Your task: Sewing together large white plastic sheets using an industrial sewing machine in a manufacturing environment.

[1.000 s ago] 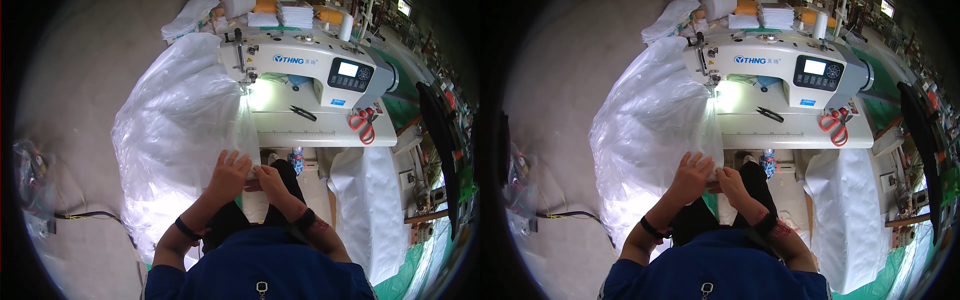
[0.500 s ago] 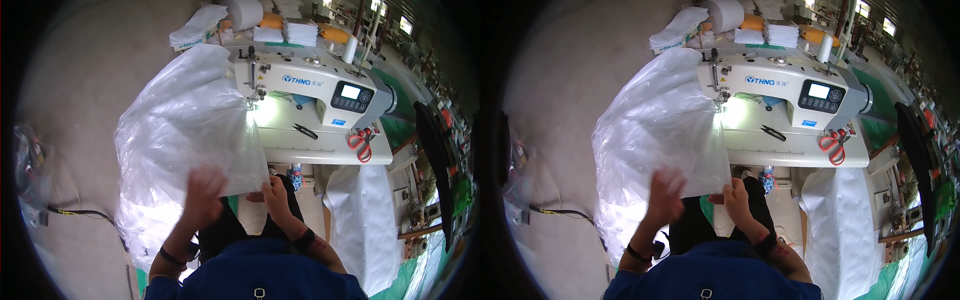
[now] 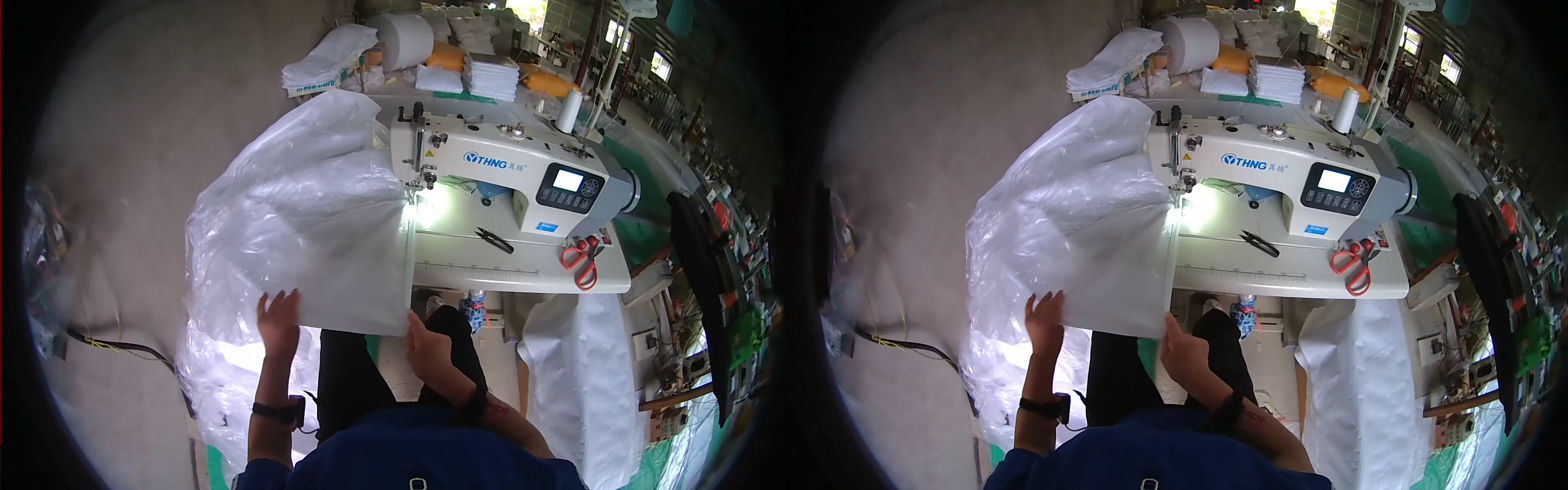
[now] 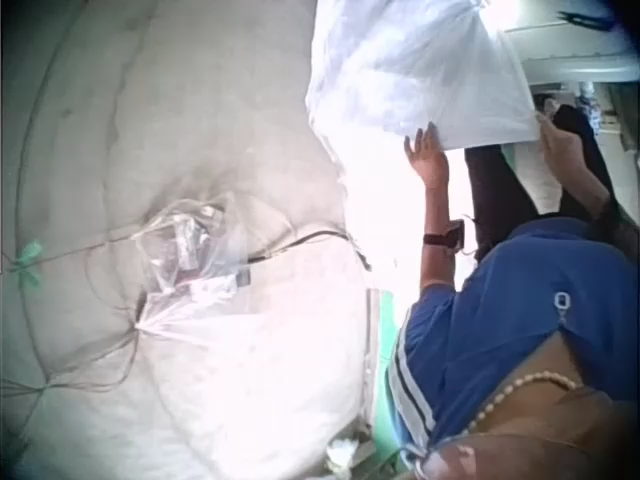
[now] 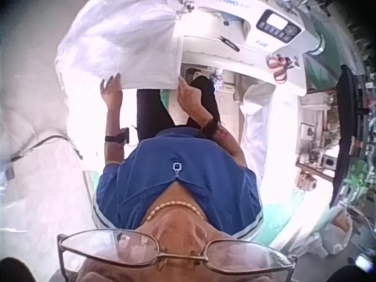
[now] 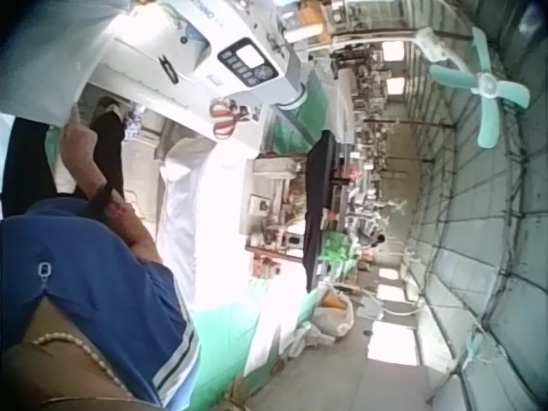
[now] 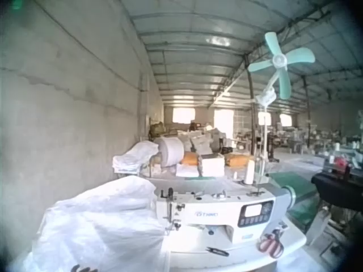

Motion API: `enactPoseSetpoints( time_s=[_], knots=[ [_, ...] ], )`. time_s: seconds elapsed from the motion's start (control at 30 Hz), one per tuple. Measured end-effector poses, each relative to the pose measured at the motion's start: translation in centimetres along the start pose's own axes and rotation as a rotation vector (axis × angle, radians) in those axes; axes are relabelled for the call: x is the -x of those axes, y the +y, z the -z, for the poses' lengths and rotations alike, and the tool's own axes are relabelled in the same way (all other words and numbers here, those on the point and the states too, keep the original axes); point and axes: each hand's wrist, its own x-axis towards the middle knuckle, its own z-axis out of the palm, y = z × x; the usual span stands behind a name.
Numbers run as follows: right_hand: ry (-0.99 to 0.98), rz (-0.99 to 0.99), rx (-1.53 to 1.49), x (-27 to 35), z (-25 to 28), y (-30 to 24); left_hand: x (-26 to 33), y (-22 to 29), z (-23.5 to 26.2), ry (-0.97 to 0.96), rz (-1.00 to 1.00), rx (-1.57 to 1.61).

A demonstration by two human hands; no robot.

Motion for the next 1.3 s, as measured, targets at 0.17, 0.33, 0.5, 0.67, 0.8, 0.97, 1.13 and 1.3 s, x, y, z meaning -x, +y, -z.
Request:
enactPoseSetpoints(
  time_s=[0.17, 0.33, 0.5, 0.67, 0.8, 0.97, 1.13, 1.3],
  knots=[
    [0.027, 0.057, 0.041, -1.7, -0.8, 0.5, 0.1, -1.1, 0.1, -0.029, 0.047, -0.034],
    [0.098, 0.072, 0.13, -4.7, -0.6, 1.1, -1.3, -2.3, -2.4, 0.004, 0.097, -0.016],
    [0.13, 0.137, 0.225, -8.2, -0.6, 1.3, -3.8, -3.4, -4.1, -0.006, 0.122, 0.0],
    [0.052, 0.149, 0.362, -11.5, -0.7, 1.5, -6.4, -4.1, -5.5, 0.091, 0.097, -0.085],
    [-0.006, 0.188, 0.543, -13.9, -1.1, 1.7, -8.5, -4.6, -6.6, 0.058, 0.093, -0.114],
    [-0.055, 0.186, 0.655, -16.9, -2.0, 2.6, -10.6, -5.1, -7.5, 0.006, 0.108, -0.091],
    [-0.08, 0.154, 0.674, -19.5, -2.5, 3.4, -12.7, -5.5, -8.4, -0.085, 0.141, -0.09],
    [-0.131, 0.131, 0.656, -21.8, -2.6, 3.9, -14.5, -5.8, -9.4, -0.159, 0.166, -0.074]
  ],
)
